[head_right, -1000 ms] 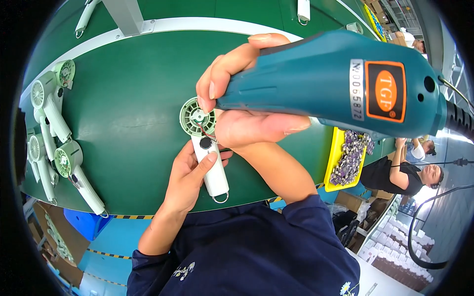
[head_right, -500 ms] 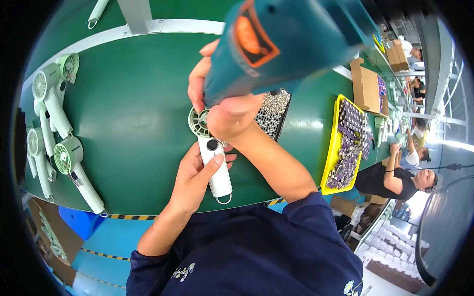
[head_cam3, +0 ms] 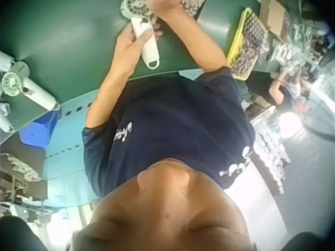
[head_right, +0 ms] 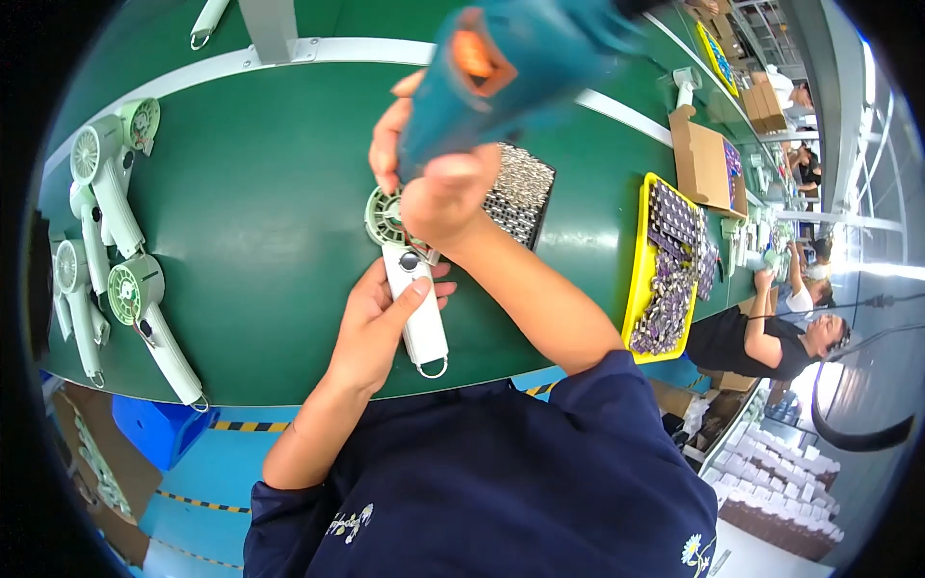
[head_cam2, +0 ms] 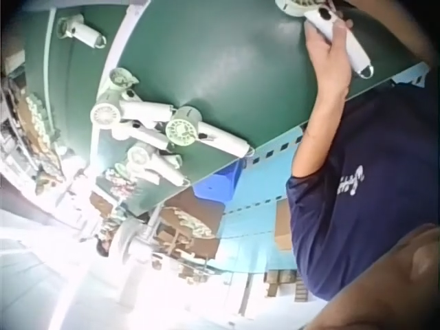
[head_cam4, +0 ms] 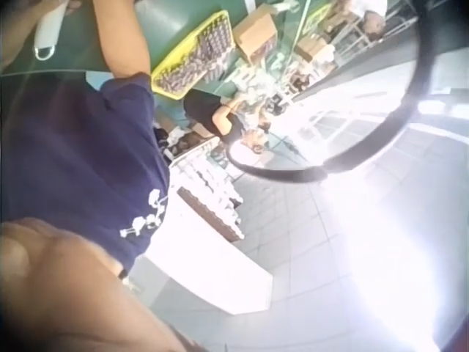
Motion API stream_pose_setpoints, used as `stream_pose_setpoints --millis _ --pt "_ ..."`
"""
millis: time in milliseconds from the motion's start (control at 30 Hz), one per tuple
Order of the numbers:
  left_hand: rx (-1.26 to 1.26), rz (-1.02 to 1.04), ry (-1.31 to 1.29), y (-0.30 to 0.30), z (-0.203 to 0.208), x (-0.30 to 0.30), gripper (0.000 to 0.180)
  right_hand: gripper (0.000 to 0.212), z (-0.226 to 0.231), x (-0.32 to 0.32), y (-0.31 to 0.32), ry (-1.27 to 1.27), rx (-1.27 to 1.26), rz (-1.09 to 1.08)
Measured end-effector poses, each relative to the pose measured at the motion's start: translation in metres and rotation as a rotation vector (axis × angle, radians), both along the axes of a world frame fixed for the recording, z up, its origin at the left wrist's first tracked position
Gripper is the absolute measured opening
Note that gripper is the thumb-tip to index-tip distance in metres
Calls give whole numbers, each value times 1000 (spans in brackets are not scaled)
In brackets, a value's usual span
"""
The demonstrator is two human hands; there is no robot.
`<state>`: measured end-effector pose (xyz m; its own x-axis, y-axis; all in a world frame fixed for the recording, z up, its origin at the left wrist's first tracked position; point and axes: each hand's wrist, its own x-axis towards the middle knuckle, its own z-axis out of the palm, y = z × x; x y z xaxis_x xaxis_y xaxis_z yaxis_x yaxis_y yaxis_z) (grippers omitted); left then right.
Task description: The person assembles portable fans by picking up fan casings, fastening screws into them using an electric screwdriver, and placing the assembled fans onto the assembly line track.
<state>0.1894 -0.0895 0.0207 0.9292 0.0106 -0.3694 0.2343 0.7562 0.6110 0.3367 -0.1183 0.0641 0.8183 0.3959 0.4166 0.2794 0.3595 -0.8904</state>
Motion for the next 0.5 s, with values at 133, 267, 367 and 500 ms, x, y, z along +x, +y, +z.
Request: stream_pose_setpoints --millis 133,267,367,500 --pt "32 -15 16 2 1 2 38 93 38 7 -20 19 170 -85" --pt "73 -28 43 2 10 1 38 96 38 17 -81 -76 454 42" --pt "91 -40 94 3 13 2 37 97 4 18 -98 -44 298 -50" --pt "137 -49 108 3 15 4 38 104 -9 21 -102 -22 339 -195"
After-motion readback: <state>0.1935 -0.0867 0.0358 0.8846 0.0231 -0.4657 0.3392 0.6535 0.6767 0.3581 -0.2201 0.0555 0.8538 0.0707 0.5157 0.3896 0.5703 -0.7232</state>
